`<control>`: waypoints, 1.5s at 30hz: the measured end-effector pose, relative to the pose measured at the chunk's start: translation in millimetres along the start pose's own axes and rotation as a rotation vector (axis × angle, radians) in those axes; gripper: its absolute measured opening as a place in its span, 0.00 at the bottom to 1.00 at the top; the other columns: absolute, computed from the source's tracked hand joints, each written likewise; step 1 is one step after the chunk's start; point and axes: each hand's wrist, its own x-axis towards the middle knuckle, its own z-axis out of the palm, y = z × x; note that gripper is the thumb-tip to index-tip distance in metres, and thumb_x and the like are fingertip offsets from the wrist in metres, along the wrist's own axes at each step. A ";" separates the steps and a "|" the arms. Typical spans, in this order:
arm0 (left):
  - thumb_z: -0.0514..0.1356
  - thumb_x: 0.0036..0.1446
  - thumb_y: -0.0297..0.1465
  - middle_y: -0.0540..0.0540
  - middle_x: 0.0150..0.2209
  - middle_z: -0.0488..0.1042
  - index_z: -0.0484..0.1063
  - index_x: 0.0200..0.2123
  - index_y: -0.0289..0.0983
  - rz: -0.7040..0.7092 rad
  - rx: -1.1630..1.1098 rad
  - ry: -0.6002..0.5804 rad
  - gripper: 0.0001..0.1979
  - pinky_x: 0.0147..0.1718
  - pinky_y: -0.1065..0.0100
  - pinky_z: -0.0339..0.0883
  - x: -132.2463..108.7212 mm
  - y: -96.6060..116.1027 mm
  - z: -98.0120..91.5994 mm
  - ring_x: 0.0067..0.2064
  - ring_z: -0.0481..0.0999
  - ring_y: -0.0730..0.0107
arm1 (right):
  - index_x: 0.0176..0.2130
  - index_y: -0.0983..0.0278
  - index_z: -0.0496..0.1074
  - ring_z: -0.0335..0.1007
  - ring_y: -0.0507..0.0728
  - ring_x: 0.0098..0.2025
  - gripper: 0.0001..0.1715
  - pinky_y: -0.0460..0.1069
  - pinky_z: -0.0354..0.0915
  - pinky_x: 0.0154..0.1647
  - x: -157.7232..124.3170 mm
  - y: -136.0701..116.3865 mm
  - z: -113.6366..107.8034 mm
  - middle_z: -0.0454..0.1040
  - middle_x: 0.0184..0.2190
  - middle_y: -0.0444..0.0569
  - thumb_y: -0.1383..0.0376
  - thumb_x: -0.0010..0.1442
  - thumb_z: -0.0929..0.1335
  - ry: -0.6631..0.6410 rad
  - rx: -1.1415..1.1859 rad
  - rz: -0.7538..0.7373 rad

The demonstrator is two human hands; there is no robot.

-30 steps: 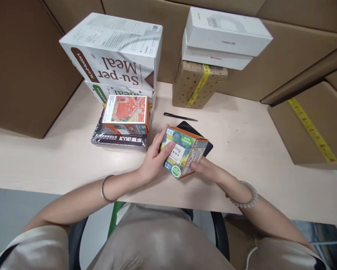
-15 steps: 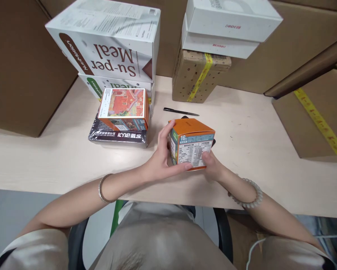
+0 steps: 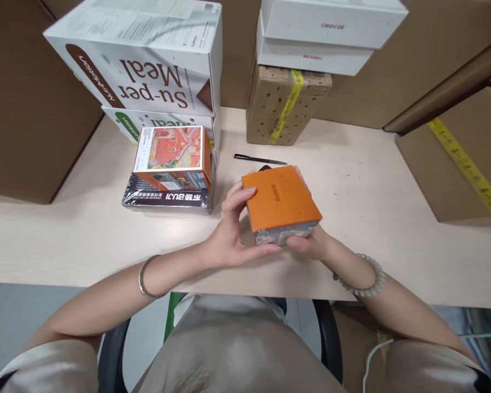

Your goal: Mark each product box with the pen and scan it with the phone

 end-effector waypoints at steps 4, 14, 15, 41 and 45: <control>0.73 0.63 0.53 0.38 0.76 0.66 0.53 0.77 0.52 -0.476 -0.487 0.040 0.48 0.71 0.43 0.73 0.1 11.5 1.3 0.76 0.71 0.41 | 0.85 0.46 0.38 0.47 0.76 0.86 0.76 0.79 0.49 0.83 1.7 -4.5 -4.4 0.51 0.84 0.55 0.20 0.56 0.69 -0.048 0.063 -0.037; 0.66 0.65 0.60 0.40 0.60 0.86 0.81 0.62 0.39 -0.903 -1.100 0.157 0.35 0.70 0.43 0.75 23.2 13.7 -2.3 0.73 0.76 0.36 | 0.86 0.49 0.37 0.47 0.72 0.86 0.71 0.75 0.45 0.86 4.8 -10.8 1.9 0.50 0.86 0.55 0.38 0.66 0.77 0.015 0.065 0.131; 0.65 0.66 0.60 0.39 0.60 0.86 0.80 0.63 0.38 -0.916 -1.122 0.135 0.36 0.71 0.44 0.74 23.0 13.8 -1.5 0.74 0.75 0.35 | 0.86 0.49 0.40 0.51 0.72 0.85 0.69 0.74 0.47 0.86 5.7 -10.4 2.6 0.53 0.85 0.55 0.37 0.66 0.76 0.033 0.114 0.149; 0.79 0.50 0.55 0.38 0.56 0.86 0.76 0.58 0.39 -0.924 -0.851 0.330 0.40 0.57 0.47 0.78 14.7 8.0 6.3 0.59 0.86 0.40 | 0.84 0.40 0.38 0.78 0.58 0.36 0.78 0.52 0.69 0.23 11.8 -1.6 -27.7 0.55 0.83 0.61 0.31 0.54 0.79 0.057 -0.266 -0.056; 0.81 0.47 0.54 0.38 0.53 0.86 0.75 0.58 0.38 -0.942 -0.843 0.367 0.42 0.52 0.51 0.79 15.5 8.8 9.5 0.54 0.87 0.43 | 0.81 0.58 0.57 0.73 0.55 0.29 0.52 0.55 0.70 0.29 29.6 -1.8 -59.2 0.74 0.71 0.65 0.33 0.74 0.60 0.201 -0.588 -0.042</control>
